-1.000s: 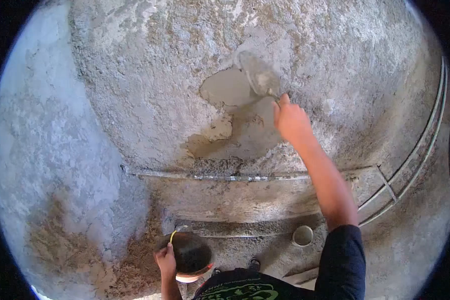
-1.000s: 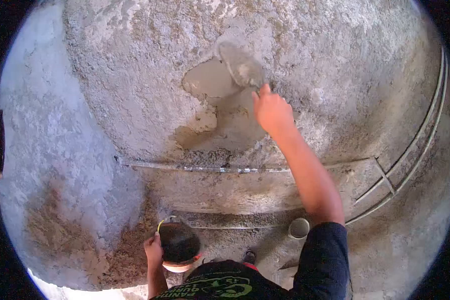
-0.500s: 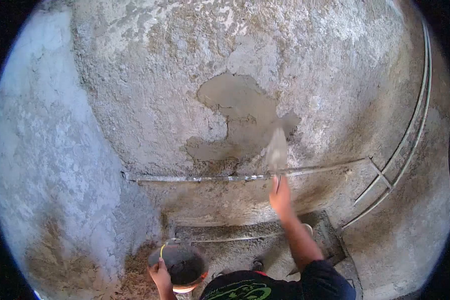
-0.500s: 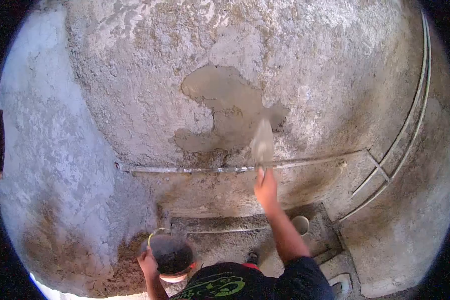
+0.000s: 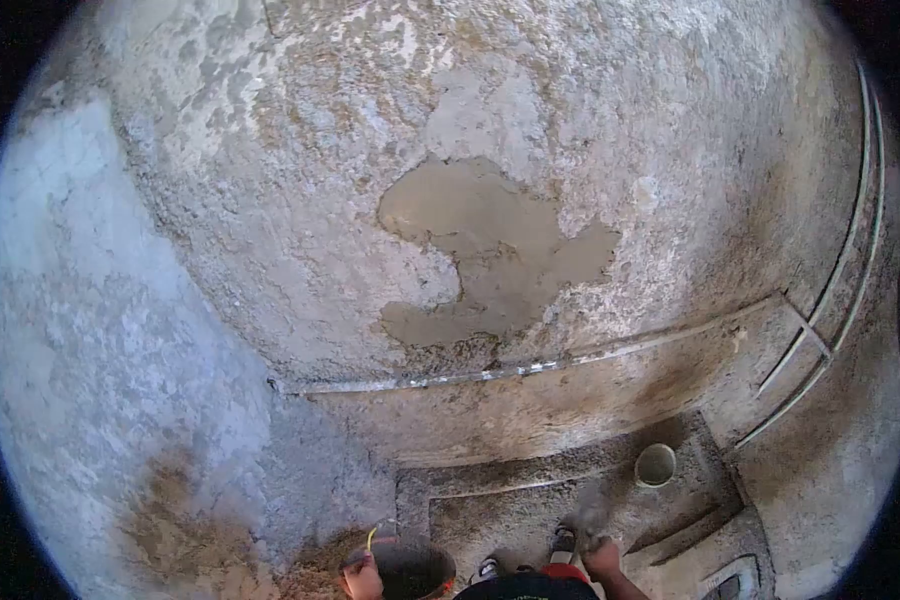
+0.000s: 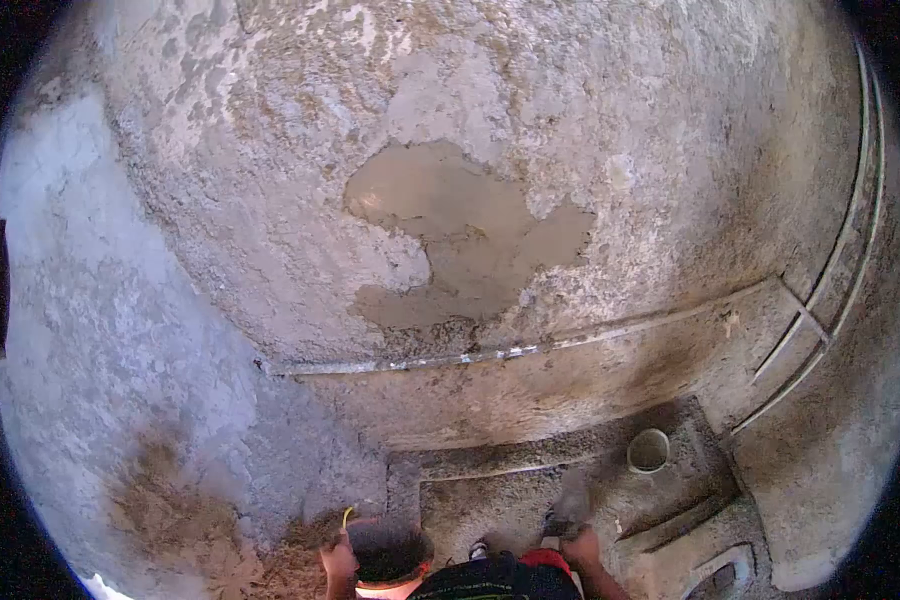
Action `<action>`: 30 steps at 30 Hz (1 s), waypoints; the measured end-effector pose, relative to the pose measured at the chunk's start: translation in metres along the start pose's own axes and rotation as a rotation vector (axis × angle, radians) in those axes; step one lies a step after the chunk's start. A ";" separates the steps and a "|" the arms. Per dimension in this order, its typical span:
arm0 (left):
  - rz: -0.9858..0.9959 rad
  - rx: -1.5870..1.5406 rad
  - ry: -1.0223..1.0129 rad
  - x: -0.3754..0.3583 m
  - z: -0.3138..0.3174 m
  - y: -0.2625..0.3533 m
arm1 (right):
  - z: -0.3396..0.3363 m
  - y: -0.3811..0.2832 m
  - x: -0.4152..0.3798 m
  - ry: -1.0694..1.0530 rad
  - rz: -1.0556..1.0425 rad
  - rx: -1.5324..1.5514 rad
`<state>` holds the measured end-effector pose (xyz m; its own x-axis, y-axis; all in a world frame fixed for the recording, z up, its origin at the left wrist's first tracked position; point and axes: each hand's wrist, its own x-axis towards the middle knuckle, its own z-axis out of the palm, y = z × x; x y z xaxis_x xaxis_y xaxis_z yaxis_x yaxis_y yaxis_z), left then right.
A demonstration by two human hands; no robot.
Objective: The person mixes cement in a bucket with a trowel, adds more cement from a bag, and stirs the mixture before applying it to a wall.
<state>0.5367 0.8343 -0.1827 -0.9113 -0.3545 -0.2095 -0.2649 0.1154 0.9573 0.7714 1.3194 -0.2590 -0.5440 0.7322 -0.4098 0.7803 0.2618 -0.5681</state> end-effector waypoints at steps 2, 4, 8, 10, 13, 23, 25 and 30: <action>-0.027 -0.028 -0.016 -0.007 0.023 0.000 | -0.061 -0.068 -0.025 -0.125 -0.084 -0.097; 0.196 0.005 -0.002 -0.031 0.059 0.050 | -0.070 -0.078 -0.001 -0.227 -0.211 -0.146; 0.088 0.334 -0.077 -0.052 0.088 0.101 | -0.112 -0.128 0.010 -0.391 -0.358 -0.483; 0.082 0.299 -0.115 -0.051 0.107 0.101 | -0.102 -0.107 0.031 -0.397 -0.381 -0.426; 0.143 0.195 -0.092 -0.088 0.145 0.155 | -0.103 -0.081 0.052 -0.416 -0.436 -0.364; 0.169 0.169 -0.182 -0.109 0.261 0.182 | -0.178 -0.027 0.109 -0.398 -0.335 -0.396; 0.271 0.176 -0.244 -0.117 0.281 0.191 | -0.206 -0.030 0.112 -0.395 -0.313 -0.400; 0.300 0.231 -0.318 -0.137 0.320 0.212 | -0.232 -0.027 0.150 -0.372 -0.605 -0.175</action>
<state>0.5043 1.2040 -0.0144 -0.9996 0.0221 -0.0162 -0.0064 0.3843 0.9232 0.7407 1.5677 -0.1396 -0.9400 0.1737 -0.2938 0.3312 0.6718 -0.6625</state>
